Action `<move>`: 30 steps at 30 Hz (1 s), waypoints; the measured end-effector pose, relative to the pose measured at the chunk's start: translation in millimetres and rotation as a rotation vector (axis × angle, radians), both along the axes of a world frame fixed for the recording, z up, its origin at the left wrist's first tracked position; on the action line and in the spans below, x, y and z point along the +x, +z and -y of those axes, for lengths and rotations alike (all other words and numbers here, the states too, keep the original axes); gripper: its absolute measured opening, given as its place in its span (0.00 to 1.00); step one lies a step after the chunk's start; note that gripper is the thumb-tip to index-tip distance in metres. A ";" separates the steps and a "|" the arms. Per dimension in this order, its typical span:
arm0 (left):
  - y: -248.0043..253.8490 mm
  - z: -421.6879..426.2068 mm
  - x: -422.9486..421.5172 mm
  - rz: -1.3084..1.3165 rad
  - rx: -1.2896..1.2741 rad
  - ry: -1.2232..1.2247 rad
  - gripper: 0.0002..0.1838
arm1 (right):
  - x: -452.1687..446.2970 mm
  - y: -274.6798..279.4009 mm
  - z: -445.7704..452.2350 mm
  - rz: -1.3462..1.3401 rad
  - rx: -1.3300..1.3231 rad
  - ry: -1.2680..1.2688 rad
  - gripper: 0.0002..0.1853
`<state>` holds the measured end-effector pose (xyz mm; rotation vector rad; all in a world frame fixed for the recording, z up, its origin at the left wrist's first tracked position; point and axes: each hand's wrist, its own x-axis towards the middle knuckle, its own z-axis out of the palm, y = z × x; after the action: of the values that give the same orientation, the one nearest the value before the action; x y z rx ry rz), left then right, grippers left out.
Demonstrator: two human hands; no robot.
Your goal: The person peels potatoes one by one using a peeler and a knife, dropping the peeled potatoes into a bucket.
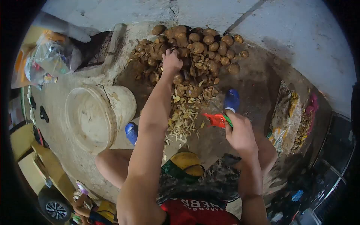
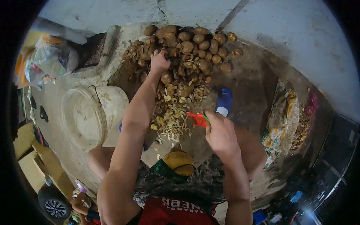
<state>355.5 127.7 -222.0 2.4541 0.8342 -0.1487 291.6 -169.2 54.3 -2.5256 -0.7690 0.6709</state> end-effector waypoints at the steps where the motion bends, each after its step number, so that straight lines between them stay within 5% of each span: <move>1: 4.0 1.0 -2.0 -0.015 -0.051 -0.016 0.28 | 1.1 0.3 -0.2 -0.052 -0.016 -0.021 0.19; 9: -0.1 22.8 -71.8 0.102 -0.073 0.029 0.32 | 5.0 6.6 -11.4 -0.098 -0.089 -0.001 0.18; 16: 21.7 7.1 -28.4 0.003 -0.044 -0.096 0.33 | -2.2 2.9 -3.4 -0.056 -0.104 0.044 0.20; 18: 0.5 7.1 -5.3 0.200 0.112 -0.141 0.32 | -5.7 4.3 -0.1 -0.071 -0.111 0.037 0.21; 22: -32.6 7.8 30.4 0.020 -0.063 -0.050 0.37 | -11.9 7.7 7.4 -0.029 -0.056 -0.011 0.20; 25: -0.6 7.0 43.6 -0.244 -0.092 -0.012 0.39 | -16.1 5.0 18.3 0.013 -0.029 0.017 0.21; 30: -5.4 -1.8 43.6 -0.312 -0.133 -0.023 0.40 | -13.6 8.9 19.2 0.047 0.037 0.047 0.20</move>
<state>399.1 129.4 -227.4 2.3477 0.8934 -0.5890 278.1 -188.4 63.1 -2.5049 -0.8515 0.6083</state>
